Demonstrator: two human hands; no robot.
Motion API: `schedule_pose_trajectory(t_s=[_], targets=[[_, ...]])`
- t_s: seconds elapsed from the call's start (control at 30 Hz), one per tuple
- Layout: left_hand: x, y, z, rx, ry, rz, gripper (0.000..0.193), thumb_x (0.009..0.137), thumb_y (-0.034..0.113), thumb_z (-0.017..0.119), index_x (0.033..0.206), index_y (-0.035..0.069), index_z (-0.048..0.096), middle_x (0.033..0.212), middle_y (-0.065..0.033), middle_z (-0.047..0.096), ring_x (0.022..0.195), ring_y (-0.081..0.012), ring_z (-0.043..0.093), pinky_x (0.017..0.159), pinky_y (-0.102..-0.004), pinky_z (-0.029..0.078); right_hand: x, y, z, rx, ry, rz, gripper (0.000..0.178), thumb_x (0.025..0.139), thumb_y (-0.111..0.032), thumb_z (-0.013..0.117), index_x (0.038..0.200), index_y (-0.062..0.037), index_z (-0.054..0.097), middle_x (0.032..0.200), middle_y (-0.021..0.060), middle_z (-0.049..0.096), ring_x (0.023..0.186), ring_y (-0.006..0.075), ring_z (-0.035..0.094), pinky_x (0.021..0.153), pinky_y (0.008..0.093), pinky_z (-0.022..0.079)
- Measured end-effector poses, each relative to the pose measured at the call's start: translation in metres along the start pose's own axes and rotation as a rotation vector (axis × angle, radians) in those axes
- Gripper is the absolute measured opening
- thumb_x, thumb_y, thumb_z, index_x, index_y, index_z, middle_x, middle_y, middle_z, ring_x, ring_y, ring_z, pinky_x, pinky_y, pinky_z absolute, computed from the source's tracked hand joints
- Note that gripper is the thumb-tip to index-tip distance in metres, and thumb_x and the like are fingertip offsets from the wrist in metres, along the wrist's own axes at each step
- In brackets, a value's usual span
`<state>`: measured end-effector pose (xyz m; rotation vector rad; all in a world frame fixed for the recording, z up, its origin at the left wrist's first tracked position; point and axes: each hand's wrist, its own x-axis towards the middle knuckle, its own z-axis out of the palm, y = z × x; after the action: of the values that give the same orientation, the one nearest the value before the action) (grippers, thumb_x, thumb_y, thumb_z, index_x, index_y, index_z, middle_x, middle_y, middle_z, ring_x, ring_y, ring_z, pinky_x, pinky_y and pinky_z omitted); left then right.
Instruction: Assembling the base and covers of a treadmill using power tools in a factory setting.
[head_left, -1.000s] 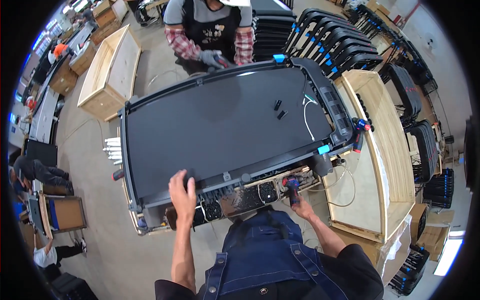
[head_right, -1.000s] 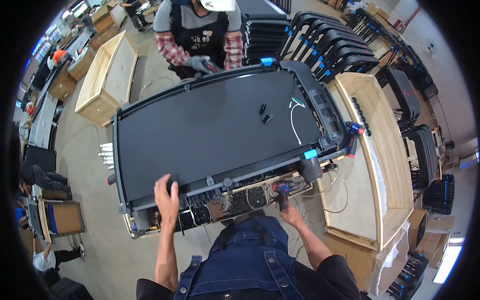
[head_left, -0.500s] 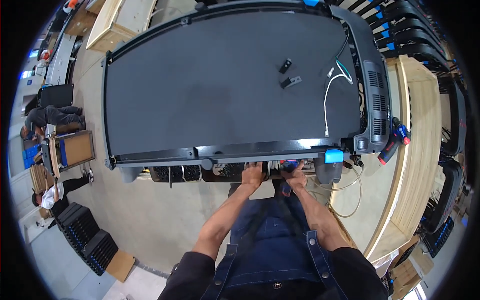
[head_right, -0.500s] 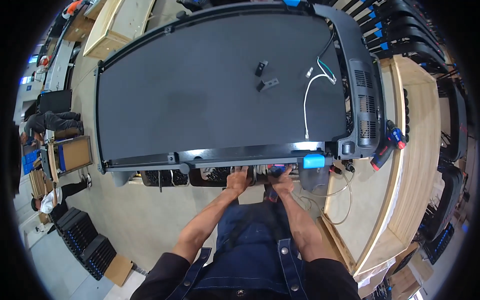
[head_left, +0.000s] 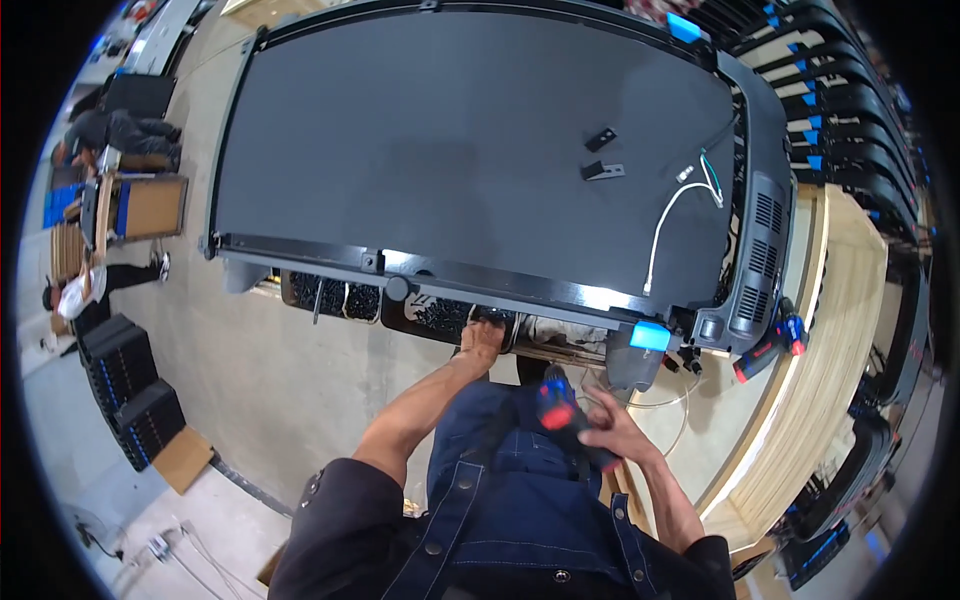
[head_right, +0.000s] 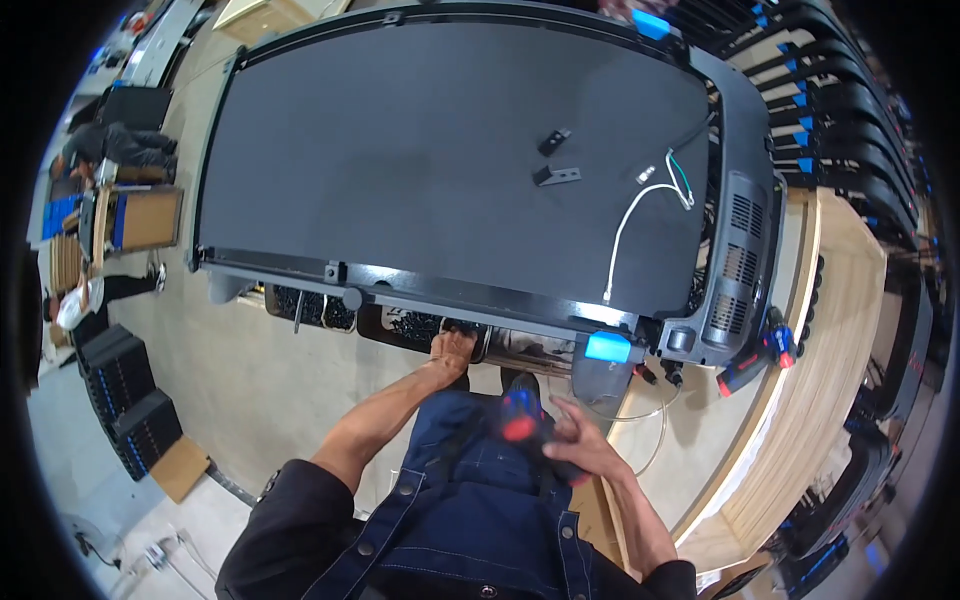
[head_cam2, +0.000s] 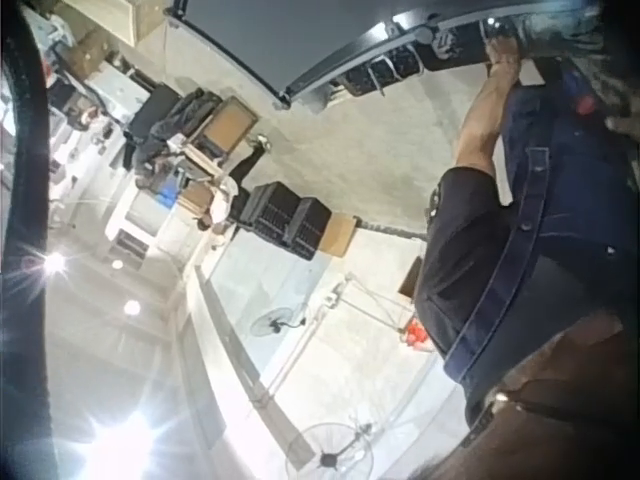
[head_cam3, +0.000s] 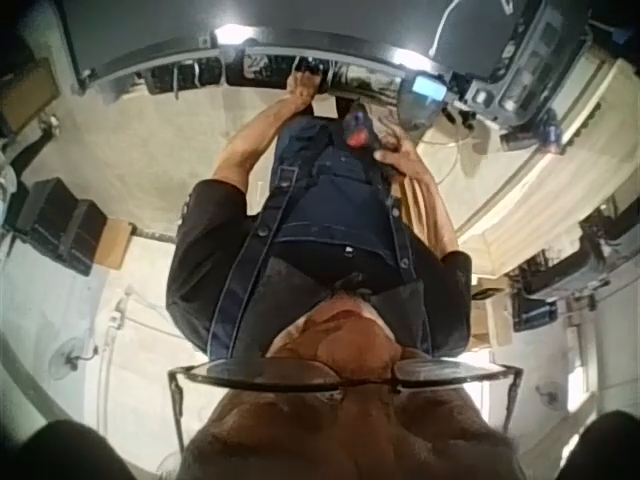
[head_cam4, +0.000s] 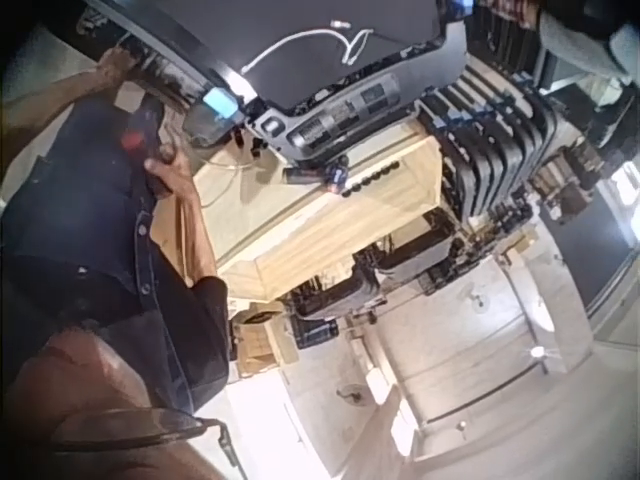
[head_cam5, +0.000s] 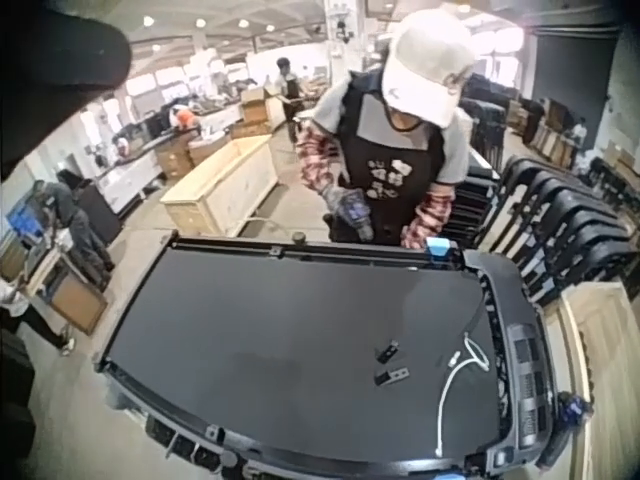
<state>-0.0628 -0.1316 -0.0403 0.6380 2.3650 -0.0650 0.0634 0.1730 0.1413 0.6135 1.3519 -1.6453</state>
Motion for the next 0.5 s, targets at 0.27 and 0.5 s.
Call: schedule_pose_trajectory(t_s=[0.27, 0.5], targets=[[-0.006, 0.002, 0.005, -0.064, 0.234, -0.017, 0.019, 0.090, 0.011, 0.054, 0.102, 0.010, 0.069, 0.091, -0.0171, 0.071, 0.084, -0.0311, 0.073, 0.068, -0.0416, 0.058, -0.011, -0.067, 0.039, -0.657, 0.029, -0.083, 0.057, 0.075, -0.016, 0.085, 0.126, -0.0062, 0.063, 0.097, 0.0057, 0.071, 0.080, 0.0175, 0.065, 0.077, 0.0373, 0.054], [-0.006, -0.003, 0.006, -0.360, 0.224, -0.129, 0.012, 0.081, 0.007, 0.063, 0.085, 0.010, 0.074, 0.087, -0.0150, 0.074, 0.086, -0.0307, 0.074, 0.074, -0.0415, 0.060, -0.007, -0.074, 0.061, -0.524, 0.152, -0.181, 0.039, 0.078, -0.016, 0.083, 0.110, -0.0028, 0.066, 0.099, 0.0061, 0.071, 0.088, 0.0160, 0.065, 0.084, 0.0342, 0.053]])
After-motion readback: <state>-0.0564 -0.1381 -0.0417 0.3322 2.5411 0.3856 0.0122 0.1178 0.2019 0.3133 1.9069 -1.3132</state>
